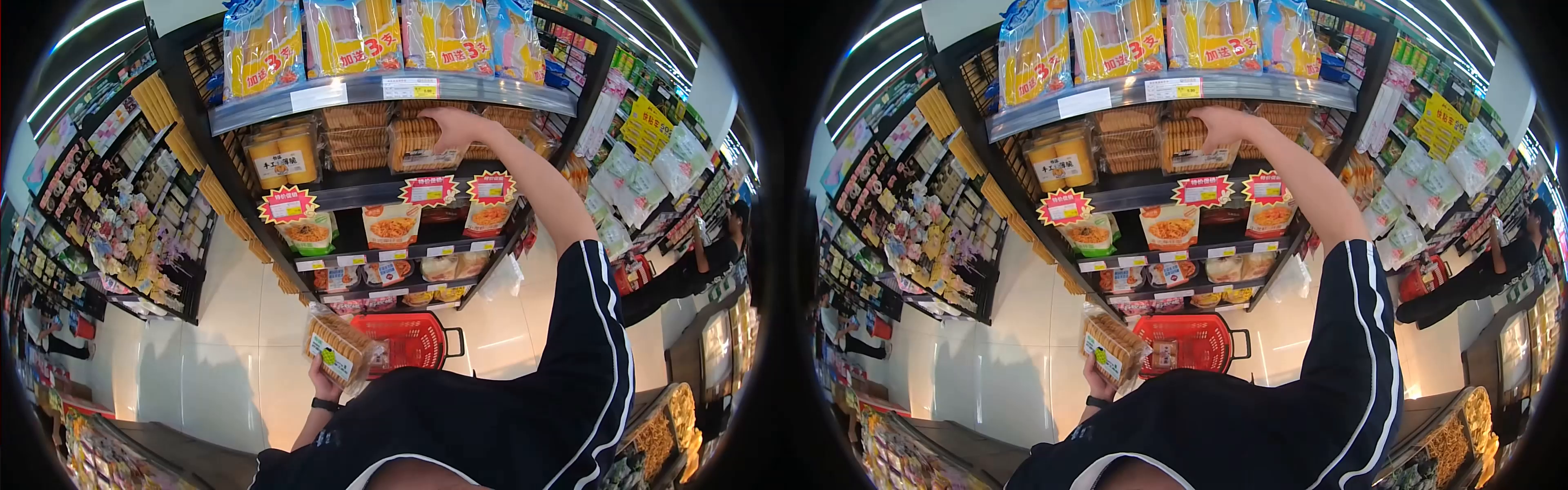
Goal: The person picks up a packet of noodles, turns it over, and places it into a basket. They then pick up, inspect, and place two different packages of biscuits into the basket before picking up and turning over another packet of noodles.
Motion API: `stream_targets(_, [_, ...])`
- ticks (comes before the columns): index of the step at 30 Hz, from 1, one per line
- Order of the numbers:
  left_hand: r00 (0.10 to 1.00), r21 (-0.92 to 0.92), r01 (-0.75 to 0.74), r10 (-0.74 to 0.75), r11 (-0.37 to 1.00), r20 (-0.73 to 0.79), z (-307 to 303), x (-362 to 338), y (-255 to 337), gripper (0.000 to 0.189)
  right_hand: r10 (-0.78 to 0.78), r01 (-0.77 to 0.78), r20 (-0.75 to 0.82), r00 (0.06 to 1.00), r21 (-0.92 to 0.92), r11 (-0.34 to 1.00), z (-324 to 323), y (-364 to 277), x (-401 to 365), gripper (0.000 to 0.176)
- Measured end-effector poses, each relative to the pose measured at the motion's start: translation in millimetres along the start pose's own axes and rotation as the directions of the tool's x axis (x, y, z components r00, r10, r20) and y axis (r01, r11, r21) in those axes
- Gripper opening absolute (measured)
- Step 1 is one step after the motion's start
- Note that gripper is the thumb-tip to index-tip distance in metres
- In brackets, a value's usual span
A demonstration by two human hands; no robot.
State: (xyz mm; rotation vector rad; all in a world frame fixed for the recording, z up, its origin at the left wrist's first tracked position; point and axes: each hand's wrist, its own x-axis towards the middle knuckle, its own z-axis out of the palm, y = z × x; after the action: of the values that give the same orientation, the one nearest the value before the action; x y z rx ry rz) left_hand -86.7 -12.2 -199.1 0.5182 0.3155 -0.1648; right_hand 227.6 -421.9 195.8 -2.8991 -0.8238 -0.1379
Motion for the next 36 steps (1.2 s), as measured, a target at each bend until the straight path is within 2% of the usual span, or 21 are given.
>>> stream_targets(2, [1.0,-0.015,-0.003,0.003,1.0,-0.015,-1.2,-1.5,-2.5,0.048,-0.043,0.042,-0.012,0.999,-0.005,0.999,2.2,7.3,2.9,0.085])
stream_targets(5, [1.0,-0.004,-0.019,0.019,1.0,-0.007,8.1,-5.4,-6.1,0.048,-0.111,0.112,0.055,0.992,-0.015,0.994,5.5,9.3,3.2,0.085])
stream_targets(9, [1.0,0.009,-0.009,0.01,1.0,-0.023,6.3,-3.2,-12.9,0.049,-0.001,-0.005,0.073,0.997,0.084,0.996,2.7,2.8,-0.5,0.083])
stream_targets(15, [1.0,0.027,0.005,-0.005,1.0,0.005,15.4,2.7,-19.8,0.049,-0.01,0.006,0.022,1.0,0.169,0.986,12.3,19.9,10.3,0.081])
stream_targets(18, [1.0,0.024,0.014,-0.014,1.0,0.005,15.3,2.6,-25.4,0.048,-0.007,0.007,0.0,1.0,0.141,0.99,13.3,20.1,11.0,0.081])
stream_targets(21, [1.0,0.027,0.02,-0.02,0.999,-0.002,9.6,1.3,-28.1,0.048,-0.015,0.013,0.035,0.999,0.037,0.999,13.8,13.5,11.7,0.08])
stream_targets(24, [1.0,0.031,0.004,-0.004,1.0,0.01,13.8,-1.4,-26.0,0.048,-0.015,0.013,-0.02,1.0,-0.064,0.998,23.4,11.7,10.4,0.079])
stream_targets(27, [1.0,0.022,-0.007,0.007,1.0,0.019,19.7,-8.8,-23.1,0.048,0.071,-0.074,-0.03,0.997,-0.153,0.985,20.9,3.5,0.9,0.077])
stream_targets(32, [1.0,0.017,-0.007,0.007,1.0,0.0,15.0,-16.2,-17.8,0.051,0.099,-0.11,-0.06,0.993,-0.225,0.968,28.7,-1.5,-1.9,0.075])
stream_targets(36, [1.0,0.017,0.012,-0.012,1.0,0.012,-0.1,-17.6,-20.7,0.051,0.053,-0.09,-0.141,0.989,-0.268,0.959,41.9,2.7,2.6,0.084])
